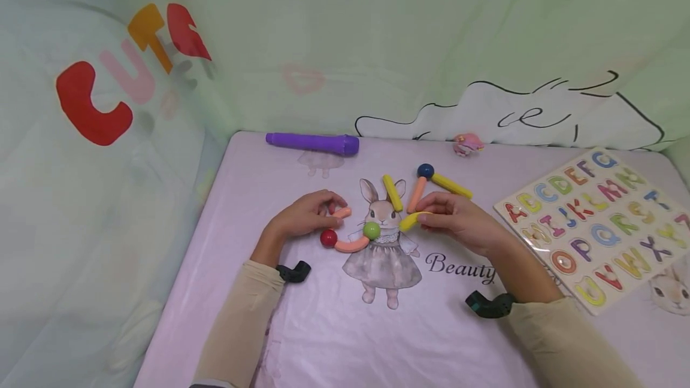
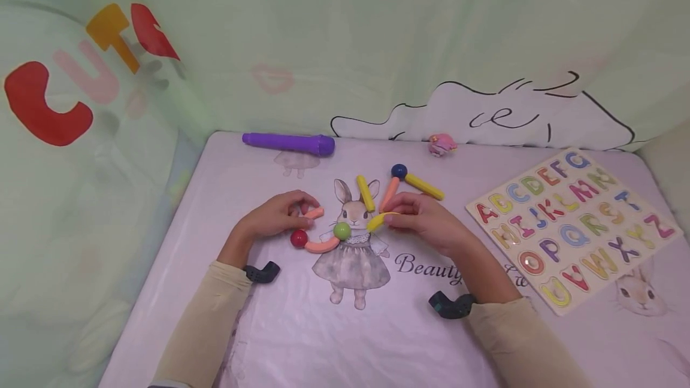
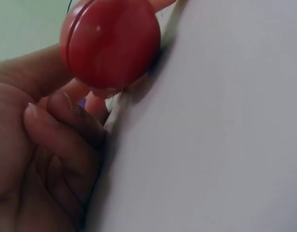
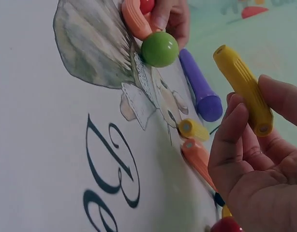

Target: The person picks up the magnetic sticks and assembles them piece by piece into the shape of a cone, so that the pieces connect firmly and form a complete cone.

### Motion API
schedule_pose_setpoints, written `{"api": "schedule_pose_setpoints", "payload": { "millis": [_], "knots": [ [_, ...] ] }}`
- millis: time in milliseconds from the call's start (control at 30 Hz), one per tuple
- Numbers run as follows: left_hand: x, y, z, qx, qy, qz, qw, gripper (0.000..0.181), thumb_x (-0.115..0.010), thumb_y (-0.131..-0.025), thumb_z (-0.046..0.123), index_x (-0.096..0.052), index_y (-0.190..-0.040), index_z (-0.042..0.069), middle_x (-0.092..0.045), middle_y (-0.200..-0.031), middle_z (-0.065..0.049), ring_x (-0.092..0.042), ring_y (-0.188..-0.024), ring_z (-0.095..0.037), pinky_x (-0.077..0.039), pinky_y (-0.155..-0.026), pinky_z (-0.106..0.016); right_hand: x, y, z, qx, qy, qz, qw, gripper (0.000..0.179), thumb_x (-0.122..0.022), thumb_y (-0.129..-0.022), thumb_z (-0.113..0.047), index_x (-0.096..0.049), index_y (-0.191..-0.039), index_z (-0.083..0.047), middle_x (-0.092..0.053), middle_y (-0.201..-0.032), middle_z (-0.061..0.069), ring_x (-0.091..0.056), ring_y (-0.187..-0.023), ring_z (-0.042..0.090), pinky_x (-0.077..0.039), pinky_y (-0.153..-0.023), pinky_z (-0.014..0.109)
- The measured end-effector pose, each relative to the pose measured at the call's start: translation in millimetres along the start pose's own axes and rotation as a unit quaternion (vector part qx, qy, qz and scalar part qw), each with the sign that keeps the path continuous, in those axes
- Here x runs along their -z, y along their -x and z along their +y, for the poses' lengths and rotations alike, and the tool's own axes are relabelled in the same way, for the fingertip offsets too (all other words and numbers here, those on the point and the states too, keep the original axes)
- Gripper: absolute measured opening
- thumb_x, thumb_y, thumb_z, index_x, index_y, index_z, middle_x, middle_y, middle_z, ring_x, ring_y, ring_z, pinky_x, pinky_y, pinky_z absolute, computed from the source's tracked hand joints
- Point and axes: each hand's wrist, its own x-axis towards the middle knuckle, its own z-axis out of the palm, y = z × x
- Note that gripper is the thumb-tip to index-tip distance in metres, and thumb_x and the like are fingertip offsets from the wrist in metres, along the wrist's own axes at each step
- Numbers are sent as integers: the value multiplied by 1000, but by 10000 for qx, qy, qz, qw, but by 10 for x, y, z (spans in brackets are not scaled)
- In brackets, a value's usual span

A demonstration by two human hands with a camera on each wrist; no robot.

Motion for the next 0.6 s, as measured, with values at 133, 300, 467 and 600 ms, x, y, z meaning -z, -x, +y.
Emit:
{"api": "schedule_pose_setpoints", "payload": {
  "millis": [133,300,467,600],
  "knots": [
    [-27,-18,45,370,-161,280,9988,27,-81,-86,33,-68,-103,17,-57,-80,1,-49,-65,-12,-41,-60,-26,-71,-31,-5,-46,146,-25,9999,45,-72,-96,-17,-54,-130,7,-68,-103,1,-65,-94,16,-57,-84,23],
    [-33,-24,87,541,-87,409,9977,19,-76,-86,29,-66,-91,13,-56,-73,0,-50,-57,-12,-42,-54,-26,-126,-74,0,-99,132,-53,9999,49,-74,-95,-21,-53,-131,6,-67,-104,3,-64,-94,16,-56,-84,21],
    [-11,2,62,550,276,176,9979,17,-72,-88,27,-61,-93,14,-57,-67,0,-50,-56,-12,-40,-53,-25,-174,-121,1,-97,47,-157,9998,46,-70,-98,-22,-54,-133,5,-70,-110,1,-65,-99,18,-56,-90,21],
    [7,18,43,564,845,-41,9948,21,-73,-91,26,-59,-99,11,-58,-68,-2,-51,-54,-14,-43,-51,-25,-210,-146,-15,-191,93,-376,9991,45,-63,-102,-22,-53,-138,3,-70,-115,6,-67,-102,22,-56,-92,23]
  ]
}}
